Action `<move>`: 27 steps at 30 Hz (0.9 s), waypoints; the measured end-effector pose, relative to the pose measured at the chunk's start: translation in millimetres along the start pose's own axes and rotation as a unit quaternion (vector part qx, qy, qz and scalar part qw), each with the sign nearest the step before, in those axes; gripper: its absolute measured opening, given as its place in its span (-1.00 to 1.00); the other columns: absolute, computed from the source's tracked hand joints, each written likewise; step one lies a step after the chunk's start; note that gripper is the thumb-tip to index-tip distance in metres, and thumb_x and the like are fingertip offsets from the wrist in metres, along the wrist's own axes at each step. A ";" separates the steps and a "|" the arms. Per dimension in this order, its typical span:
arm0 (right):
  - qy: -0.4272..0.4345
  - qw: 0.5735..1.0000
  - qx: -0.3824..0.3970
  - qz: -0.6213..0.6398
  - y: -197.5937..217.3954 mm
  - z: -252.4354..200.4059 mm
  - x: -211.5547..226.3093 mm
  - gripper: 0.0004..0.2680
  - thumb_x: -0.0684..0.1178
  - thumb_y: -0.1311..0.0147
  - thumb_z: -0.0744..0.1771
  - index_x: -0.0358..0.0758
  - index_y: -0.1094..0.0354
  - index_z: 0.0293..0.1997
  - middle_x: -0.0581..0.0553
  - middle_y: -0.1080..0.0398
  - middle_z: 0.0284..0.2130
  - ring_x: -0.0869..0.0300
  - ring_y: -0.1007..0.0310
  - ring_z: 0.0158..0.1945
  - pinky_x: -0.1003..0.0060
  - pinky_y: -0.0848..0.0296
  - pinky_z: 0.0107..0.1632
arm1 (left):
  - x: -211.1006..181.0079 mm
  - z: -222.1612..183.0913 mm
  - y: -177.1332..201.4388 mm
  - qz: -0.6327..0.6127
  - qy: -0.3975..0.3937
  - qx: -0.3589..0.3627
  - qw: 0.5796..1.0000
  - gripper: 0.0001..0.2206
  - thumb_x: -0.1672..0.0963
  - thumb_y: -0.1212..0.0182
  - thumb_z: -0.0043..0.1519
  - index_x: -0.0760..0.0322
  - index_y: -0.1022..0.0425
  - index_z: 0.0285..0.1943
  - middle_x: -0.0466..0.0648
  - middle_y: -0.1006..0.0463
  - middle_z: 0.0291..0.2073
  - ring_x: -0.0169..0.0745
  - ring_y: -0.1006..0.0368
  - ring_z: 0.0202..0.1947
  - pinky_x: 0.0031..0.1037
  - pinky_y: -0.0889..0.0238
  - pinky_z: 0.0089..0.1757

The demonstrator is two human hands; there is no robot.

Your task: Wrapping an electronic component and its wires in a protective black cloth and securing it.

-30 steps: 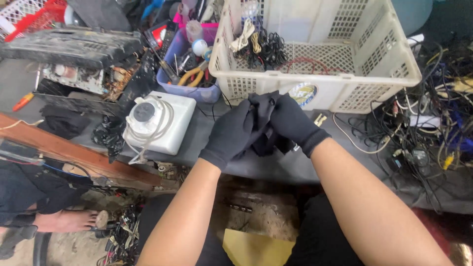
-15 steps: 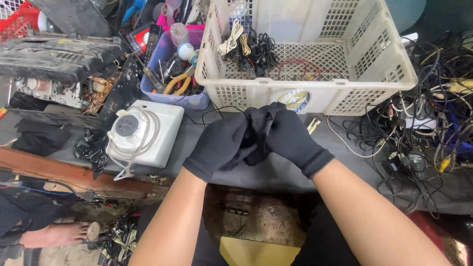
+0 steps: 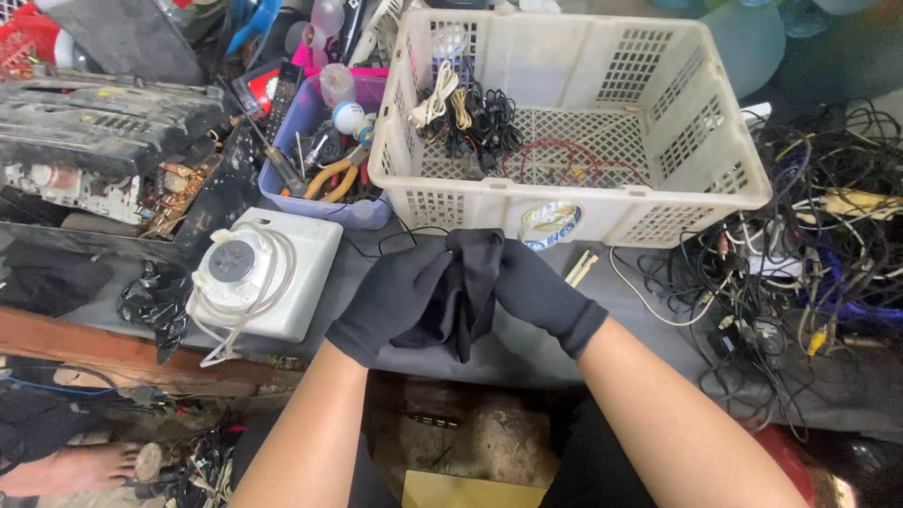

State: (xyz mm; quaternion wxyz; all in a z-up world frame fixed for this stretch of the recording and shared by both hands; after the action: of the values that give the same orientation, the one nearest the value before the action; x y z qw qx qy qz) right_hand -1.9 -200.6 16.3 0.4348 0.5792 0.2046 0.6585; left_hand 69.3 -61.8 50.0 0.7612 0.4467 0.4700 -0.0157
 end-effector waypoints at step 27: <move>-0.065 0.989 0.069 0.115 -0.3 11.0 21.5 -0.69 0.03 0.05 0.38 -0.48 -0.49 -0.37 -0.56 -0.45 -0.49 -0.42 -0.49 -0.26 -0.07 -0.48 -0.18 | 60.0 -17.4 -26.8 0.059 -0.082 -0.046 0.994 -0.72 0.05 -0.11 0.37 0.21 -0.52 0.19 0.23 -0.61 -0.07 0.20 -0.54 -0.04 -0.10 -0.50 -0.10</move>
State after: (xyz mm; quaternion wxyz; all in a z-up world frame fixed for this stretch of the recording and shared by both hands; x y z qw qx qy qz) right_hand 9.6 -185.7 31.3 0.3271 0.6692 0.1527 0.6495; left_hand 78.6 -42.0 -14.4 0.8164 0.4358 0.3786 0.0141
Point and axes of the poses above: each hand's wrist, its own z-axis towards the middle knuckle, its own y-axis out of the back of the hand, x = y × z, the point moved 9 cm from there along z, towards the middle knuckle
